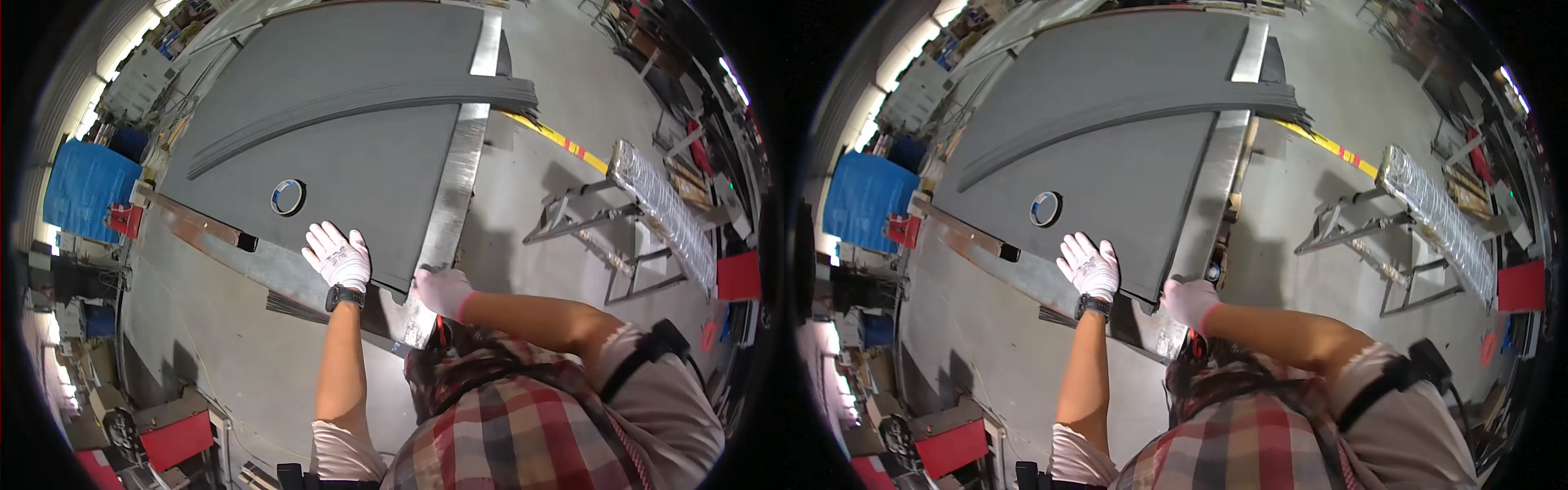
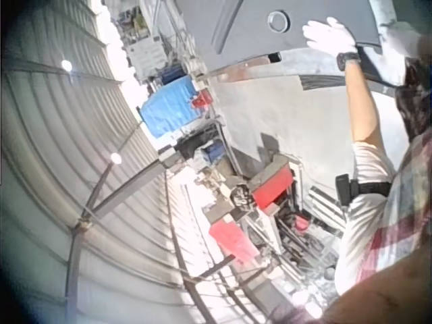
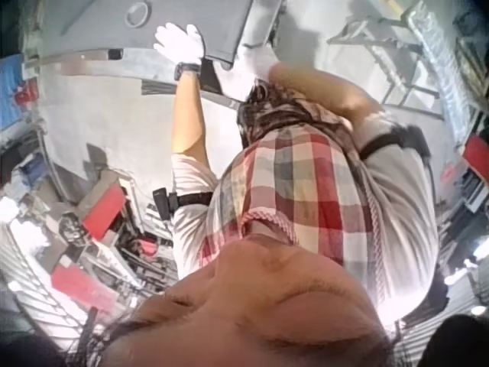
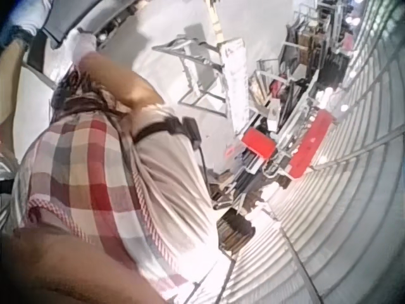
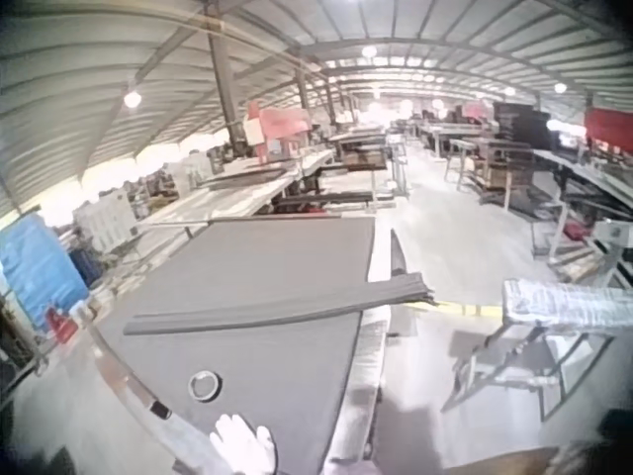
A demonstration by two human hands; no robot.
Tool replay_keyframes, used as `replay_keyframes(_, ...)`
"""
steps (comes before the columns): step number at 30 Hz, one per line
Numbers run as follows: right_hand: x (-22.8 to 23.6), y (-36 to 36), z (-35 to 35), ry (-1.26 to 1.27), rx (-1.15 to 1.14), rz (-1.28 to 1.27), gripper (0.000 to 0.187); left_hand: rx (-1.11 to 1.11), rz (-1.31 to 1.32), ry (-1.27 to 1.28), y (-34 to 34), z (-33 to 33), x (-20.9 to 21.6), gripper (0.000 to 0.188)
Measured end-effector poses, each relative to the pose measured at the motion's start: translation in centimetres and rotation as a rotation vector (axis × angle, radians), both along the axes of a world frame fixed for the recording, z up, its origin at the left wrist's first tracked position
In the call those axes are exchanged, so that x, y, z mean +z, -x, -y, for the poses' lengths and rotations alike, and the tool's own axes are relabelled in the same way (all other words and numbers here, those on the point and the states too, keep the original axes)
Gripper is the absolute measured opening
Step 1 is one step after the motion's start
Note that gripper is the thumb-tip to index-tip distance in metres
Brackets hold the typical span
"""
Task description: The person moves a stack of foam sheets onto a table, uses a metal bar as a guide to cut strips with a knife, and then separates the strips by hand. They place the cut strips on top of the foam sheet before moving the stack to another table.
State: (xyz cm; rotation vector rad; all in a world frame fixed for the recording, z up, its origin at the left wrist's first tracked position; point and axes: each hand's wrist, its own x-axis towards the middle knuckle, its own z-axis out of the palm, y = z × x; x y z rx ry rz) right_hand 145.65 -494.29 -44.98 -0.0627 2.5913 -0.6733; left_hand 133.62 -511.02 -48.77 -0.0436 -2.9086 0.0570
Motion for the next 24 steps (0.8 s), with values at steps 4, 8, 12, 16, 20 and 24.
replay_keyframes(4,-2.5,-2.8,-2.2,-0.059,0.163,-0.030,0.030,0.040,0.002,0.001,0.3,1.3,-0.2,0.064)
replay_keyframes(8,-2.0,-0.1,0.2,-0.148,0.058,-0.070,0.029,0.000,-0.035,0.018,0.9,0.2,-0.5,0.064)
replay_keyframes(12,-1.4,-3.3,-4.3,-0.008,0.015,-0.027,0.028,0.013,0.008,0.042,0.8,0.4,-0.1,0.064)
replay_keyframes(16,2.0,-7.6,-9.1,-0.147,0.118,0.046,0.036,0.020,-0.004,-0.013,0.4,1.2,0.7,0.065)
replay_keyframes(20,6.7,0.7,-6.2,-0.036,0.309,-0.500,0.045,0.054,-0.329,-0.330,-1.4,1.4,0.3,0.068)
replay_keyframes(24,7.1,7.4,-2.6,0.158,-0.285,-0.736,0.044,0.360,-0.011,-1.431,-8.8,0.8,-4.6,0.049)
